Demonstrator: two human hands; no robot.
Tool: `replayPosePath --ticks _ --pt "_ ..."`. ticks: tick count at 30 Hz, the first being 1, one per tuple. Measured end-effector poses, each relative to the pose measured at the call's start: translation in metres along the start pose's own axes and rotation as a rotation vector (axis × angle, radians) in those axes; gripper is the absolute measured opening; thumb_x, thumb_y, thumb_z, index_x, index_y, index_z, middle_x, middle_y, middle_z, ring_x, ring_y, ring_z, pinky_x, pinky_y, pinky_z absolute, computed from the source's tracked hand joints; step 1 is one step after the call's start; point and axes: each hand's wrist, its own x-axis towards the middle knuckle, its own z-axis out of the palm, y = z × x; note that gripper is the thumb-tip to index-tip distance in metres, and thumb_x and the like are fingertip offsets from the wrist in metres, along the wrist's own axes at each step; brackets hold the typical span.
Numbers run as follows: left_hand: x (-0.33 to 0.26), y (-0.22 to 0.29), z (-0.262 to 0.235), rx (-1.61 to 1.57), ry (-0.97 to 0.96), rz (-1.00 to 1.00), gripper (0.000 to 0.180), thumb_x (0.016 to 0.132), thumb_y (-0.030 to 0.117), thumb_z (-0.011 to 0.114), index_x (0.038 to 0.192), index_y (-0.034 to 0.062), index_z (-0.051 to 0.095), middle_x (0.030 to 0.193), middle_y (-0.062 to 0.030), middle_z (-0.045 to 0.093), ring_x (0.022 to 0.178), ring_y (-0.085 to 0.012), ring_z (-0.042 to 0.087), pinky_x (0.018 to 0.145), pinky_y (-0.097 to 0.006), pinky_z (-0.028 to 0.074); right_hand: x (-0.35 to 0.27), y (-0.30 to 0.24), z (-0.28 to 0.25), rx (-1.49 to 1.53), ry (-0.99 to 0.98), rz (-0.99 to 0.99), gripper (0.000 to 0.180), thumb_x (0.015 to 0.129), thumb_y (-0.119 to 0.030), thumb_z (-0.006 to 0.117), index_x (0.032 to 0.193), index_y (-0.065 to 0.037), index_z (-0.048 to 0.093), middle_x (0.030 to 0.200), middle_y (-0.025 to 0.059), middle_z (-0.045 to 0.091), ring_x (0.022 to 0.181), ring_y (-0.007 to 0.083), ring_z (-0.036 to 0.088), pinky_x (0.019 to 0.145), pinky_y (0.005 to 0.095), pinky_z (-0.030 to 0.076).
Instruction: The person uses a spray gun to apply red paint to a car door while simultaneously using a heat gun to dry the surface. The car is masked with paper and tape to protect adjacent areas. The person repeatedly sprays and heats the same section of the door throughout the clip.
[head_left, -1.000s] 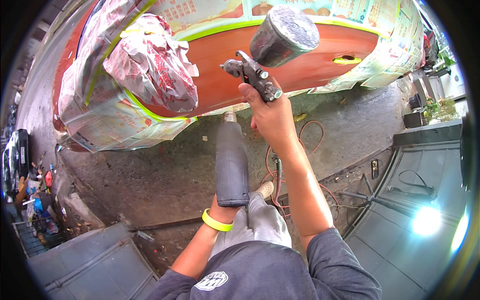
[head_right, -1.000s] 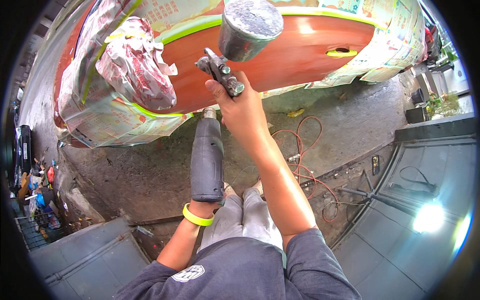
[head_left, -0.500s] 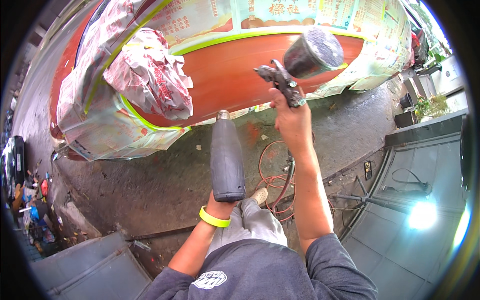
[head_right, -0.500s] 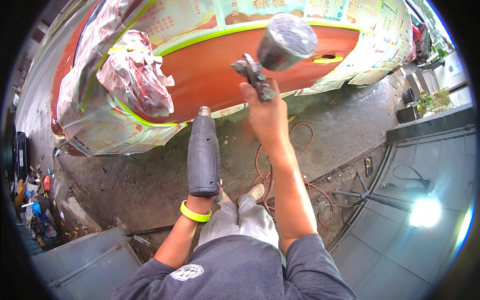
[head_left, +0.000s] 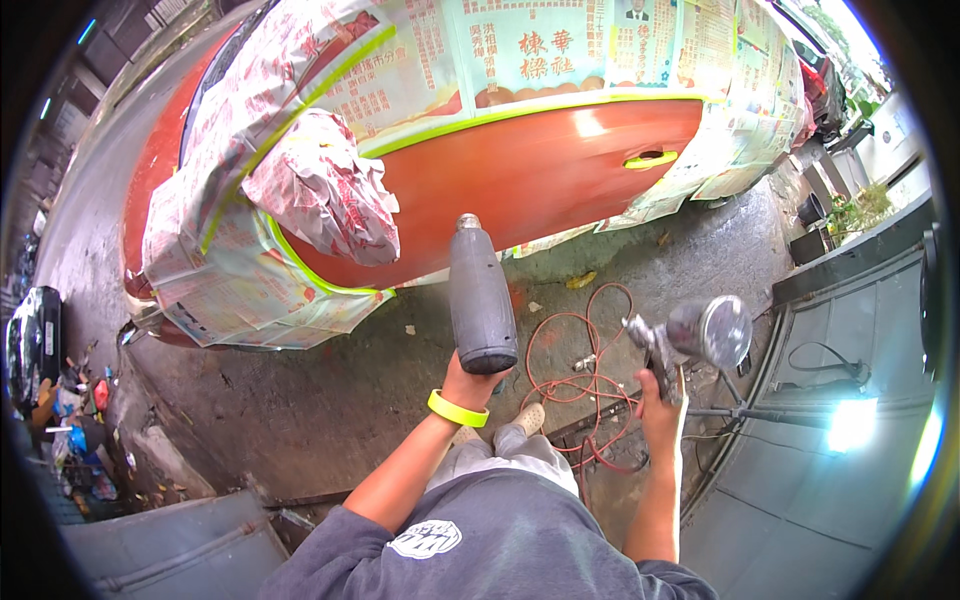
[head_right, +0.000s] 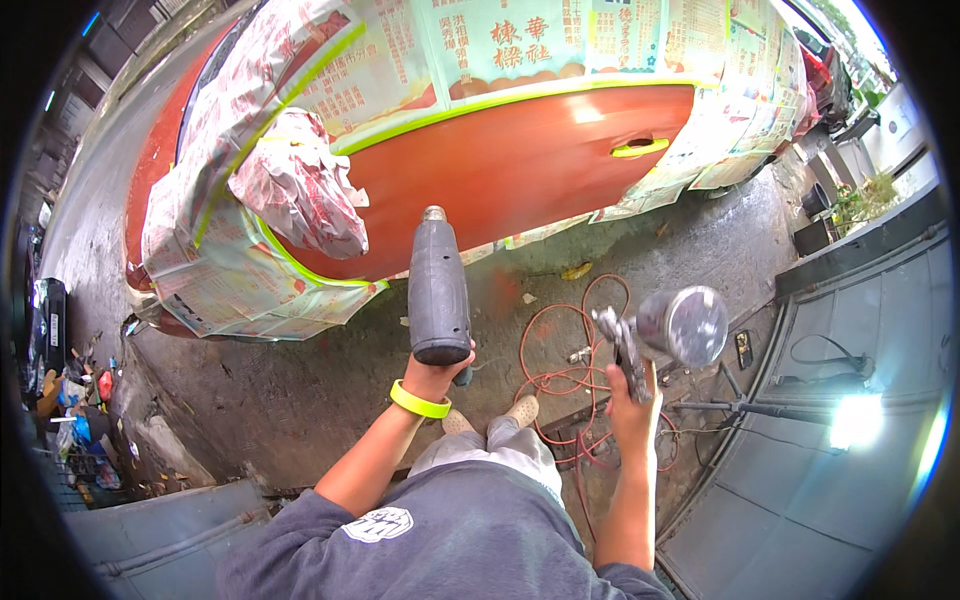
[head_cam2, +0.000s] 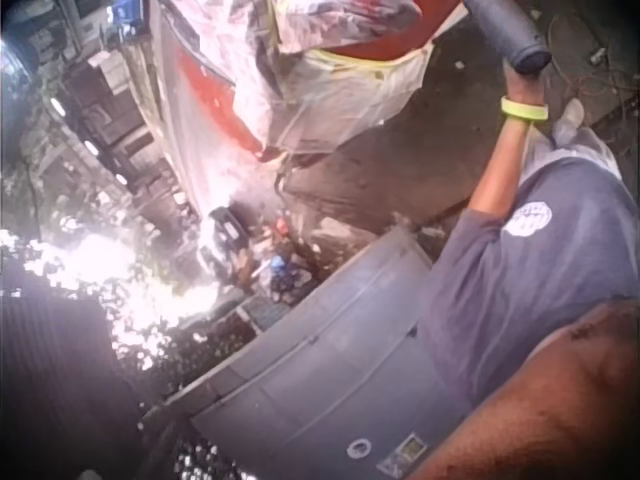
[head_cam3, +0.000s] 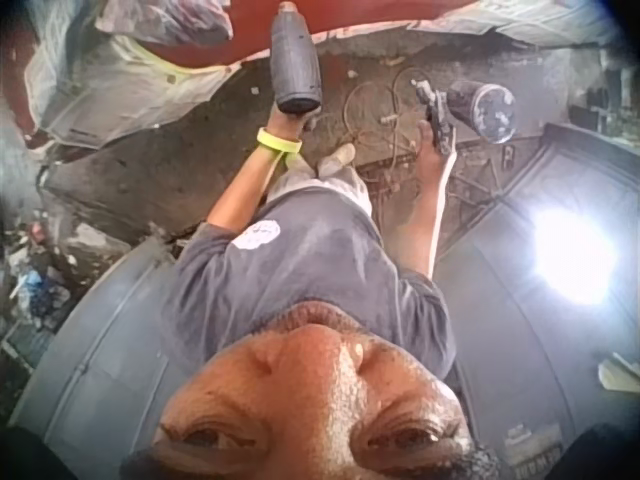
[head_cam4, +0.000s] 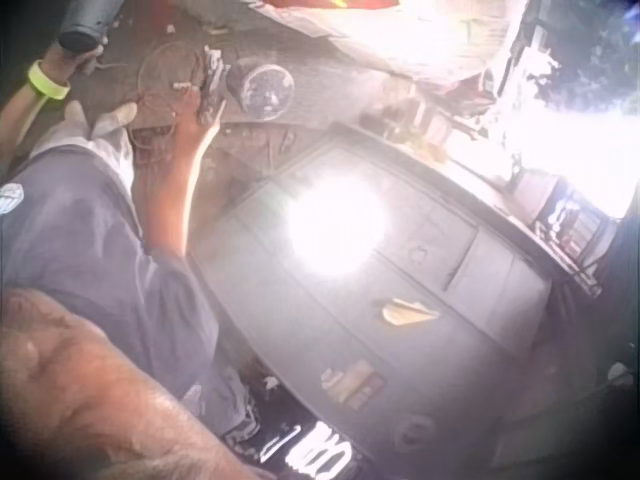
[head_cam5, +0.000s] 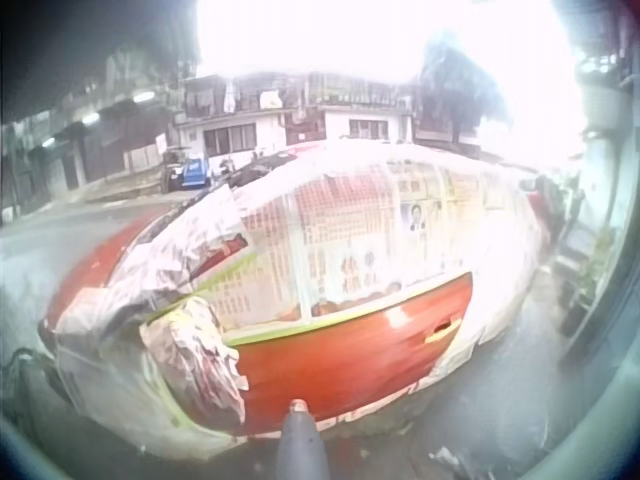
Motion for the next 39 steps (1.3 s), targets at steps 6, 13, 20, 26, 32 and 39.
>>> replayPosePath --ticks 6,13,20,26,32,39 --pt "-0.006 0.002 0.015 0.058 0.183 0.032 0.025 0.083 0.01 0.082 0.106 0.0023 0.072 0.1 -0.0064 0.075 0.093 -0.0155 0.07 0.085 -0.033 0.055 -0.044 0.049 -0.04 -0.005 -0.003 0.073 0.04 0.096 -0.029 0.072 0.124 -0.002 0.062 0.077 0.0021 0.063 0.049 0.0076 0.05 0.044 0.0264 0.041" --pt "-0.009 -0.021 0.025 0.14 0.175 -0.001 0.021 0.085 0.01 0.081 0.102 0.0017 0.073 0.096 -0.007 0.075 0.09 -0.0159 0.07 0.083 -0.033 0.055 -0.027 0.071 -0.035 0.081 -0.061 0.089 0.037 0.096 -0.031 0.072 0.117 -0.002 0.062 0.073 0.0018 0.062 0.048 0.008 0.051 0.044 0.0268 0.042" --pt "-0.02 -0.01 0.021 0.089 0.2 -0.094 0.035 0.078 0.008 0.084 0.108 0.0006 0.067 0.1 -0.0084 0.072 0.093 -0.0194 0.067 0.085 -0.036 0.053 0.01 0.026 -0.001 -0.039 -0.28 0.002 0.046 0.095 -0.034 0.072 0.125 -0.002 0.06 0.073 0.0072 0.064 0.053 0.013 0.057 0.052 0.0319 0.046" --pt "-0.017 -0.004 0.021 0.236 0.089 -0.097 0.044 0.079 0.006 0.082 0.118 0.0009 0.063 0.111 -0.0097 0.07 0.104 -0.0214 0.066 0.093 -0.037 0.051 0.008 0.043 0.015 -0.102 -0.313 -0.069 0.049 0.094 -0.034 0.073 0.126 -0.001 0.06 0.09 0.0166 0.072 0.075 0.0251 0.067 0.073 0.0376 0.052" --pt "-0.02 -0.006 0.025 0.261 0.259 0.053 0.043 0.077 0.011 0.086 0.113 0.0008 0.064 0.109 -0.0086 0.07 0.099 -0.0211 0.066 0.089 -0.036 0.052 -0.011 0.051 0.002 -0.026 -0.299 0.087 0.048 0.094 -0.038 0.073 0.125 -0.003 0.062 0.071 0.0071 0.063 0.054 0.0135 0.057 0.054 0.0336 0.047" --pt "-0.018 -0.019 0.01 0.328 0.092 -0.066 0.05 0.079 0.004 0.082 0.124 0.0027 0.06 0.116 -0.0093 0.069 0.107 -0.0212 0.065 0.095 -0.036 0.051 -0.016 0.081 -0.016 0.006 -0.229 0.076 0.047 0.096 -0.037 0.072 0.126 -0.003 0.06 0.078 0.006 0.067 0.046 0.0082 0.05 0.043 0.0268 0.041"
